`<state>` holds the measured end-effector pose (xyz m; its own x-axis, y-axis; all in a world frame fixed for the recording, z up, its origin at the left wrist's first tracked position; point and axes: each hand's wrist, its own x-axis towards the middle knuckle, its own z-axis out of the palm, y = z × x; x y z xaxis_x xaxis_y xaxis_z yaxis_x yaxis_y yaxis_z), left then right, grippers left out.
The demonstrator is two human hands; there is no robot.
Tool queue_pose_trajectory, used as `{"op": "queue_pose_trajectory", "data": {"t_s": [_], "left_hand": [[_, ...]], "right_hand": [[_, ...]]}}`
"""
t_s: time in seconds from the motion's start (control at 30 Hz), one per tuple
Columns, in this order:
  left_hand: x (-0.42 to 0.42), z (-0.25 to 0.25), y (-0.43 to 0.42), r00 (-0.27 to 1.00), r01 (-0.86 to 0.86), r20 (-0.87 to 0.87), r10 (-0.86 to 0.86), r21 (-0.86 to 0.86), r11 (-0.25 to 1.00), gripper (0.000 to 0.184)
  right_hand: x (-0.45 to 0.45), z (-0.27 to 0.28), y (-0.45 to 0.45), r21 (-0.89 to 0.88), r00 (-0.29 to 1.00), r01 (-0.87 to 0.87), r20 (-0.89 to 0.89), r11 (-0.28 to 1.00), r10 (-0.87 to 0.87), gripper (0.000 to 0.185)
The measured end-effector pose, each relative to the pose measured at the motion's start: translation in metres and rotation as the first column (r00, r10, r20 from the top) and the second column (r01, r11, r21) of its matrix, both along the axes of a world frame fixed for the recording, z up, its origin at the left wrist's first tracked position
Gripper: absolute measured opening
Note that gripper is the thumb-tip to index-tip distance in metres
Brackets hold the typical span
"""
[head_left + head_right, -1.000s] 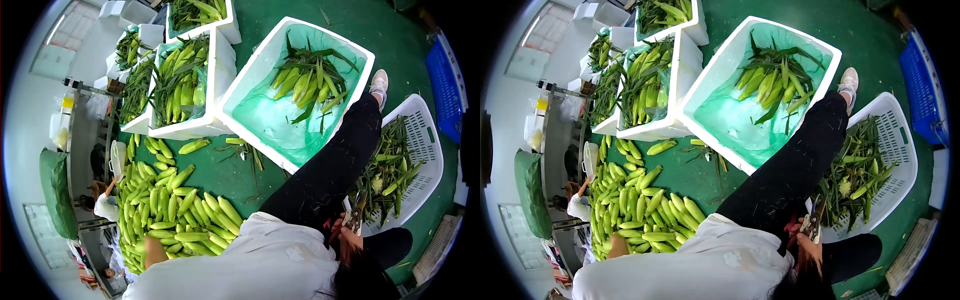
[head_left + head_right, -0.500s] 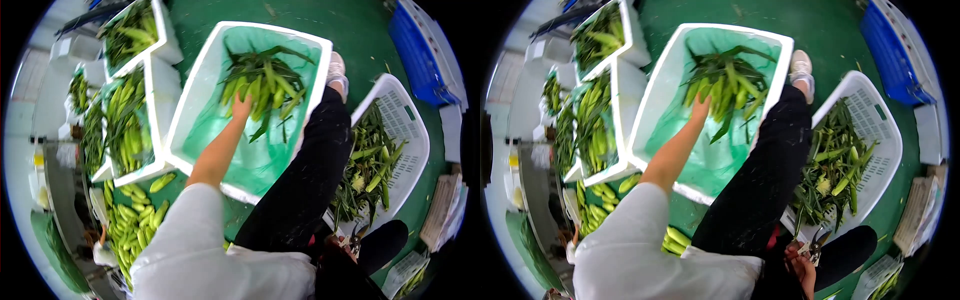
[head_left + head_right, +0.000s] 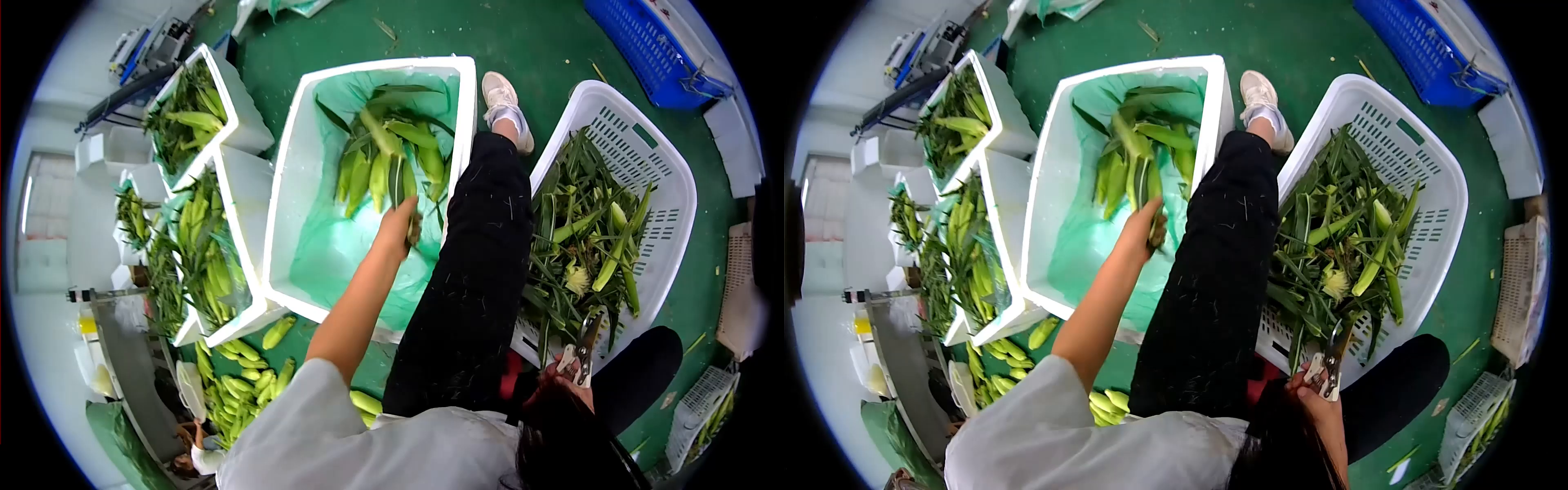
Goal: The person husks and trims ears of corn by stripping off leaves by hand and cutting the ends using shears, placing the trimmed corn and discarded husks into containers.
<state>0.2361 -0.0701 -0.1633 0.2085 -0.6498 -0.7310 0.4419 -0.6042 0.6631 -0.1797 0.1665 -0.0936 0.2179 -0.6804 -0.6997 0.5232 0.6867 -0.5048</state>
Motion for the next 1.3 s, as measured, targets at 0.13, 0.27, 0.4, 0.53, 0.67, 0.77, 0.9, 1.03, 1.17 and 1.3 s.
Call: {"op": "queue_pose_trajectory", "data": {"t_s": [0.13,0.27,0.4,0.53,0.67,0.77,0.9,1.03,1.17,1.3], "left_hand": [[-0.044,0.134,0.085,0.937,0.233,0.312,-0.156,-0.227,0.946,0.023],[-0.133,0.199,0.133,0.681,0.556,0.699,-0.217,-0.302,0.774,0.049],[-0.204,0.202,0.159,0.333,0.894,0.802,-0.495,-0.101,0.437,0.073],[-0.218,0.178,0.112,0.350,0.936,0.772,-0.530,-0.274,0.219,0.062],[-0.282,0.161,0.073,0.652,0.712,0.016,-0.758,-0.355,0.606,0.045],[-0.302,0.141,0.046,0.668,0.673,-0.199,-0.717,-0.248,0.696,0.050],[-0.273,0.133,0.003,0.812,0.347,-0.388,-0.437,-0.281,0.895,0.057],[-0.235,0.159,-0.006,0.834,0.527,-0.007,-0.552,-0.287,0.800,0.055],[-0.228,0.173,0.028,0.797,0.599,0.118,-0.592,-0.272,0.753,0.048],[-0.218,0.181,0.058,0.702,0.712,0.419,-0.576,-0.373,0.595,0.057]], "right_hand": [[0.045,0.050,-0.053,-0.257,0.988,-0.082,-0.150,0.963,0.044,0.047],[0.082,0.111,-0.090,-0.478,0.985,0.025,-0.138,0.878,-0.103,0.050],[0.063,0.125,-0.097,-0.649,0.912,0.113,-0.233,0.753,-0.338,0.060],[-0.008,0.120,-0.075,-0.629,0.810,0.065,-0.420,0.775,-0.409,0.057],[-0.021,0.109,-0.056,-0.563,0.842,0.065,-0.412,0.824,-0.348,0.051],[-0.027,0.103,-0.048,-0.474,0.844,0.079,-0.437,0.877,-0.312,0.047],[-0.056,0.099,-0.039,-0.383,0.866,0.281,-0.293,0.880,-0.404,0.041],[-0.060,0.106,-0.071,-0.577,0.640,0.134,-0.570,0.806,-0.515,0.051],[-0.042,0.127,-0.097,-0.554,0.399,-0.226,-0.803,0.801,-0.442,0.058],[-0.037,0.128,-0.099,-0.478,0.758,-0.328,-0.648,0.815,-0.075,0.067]]}}
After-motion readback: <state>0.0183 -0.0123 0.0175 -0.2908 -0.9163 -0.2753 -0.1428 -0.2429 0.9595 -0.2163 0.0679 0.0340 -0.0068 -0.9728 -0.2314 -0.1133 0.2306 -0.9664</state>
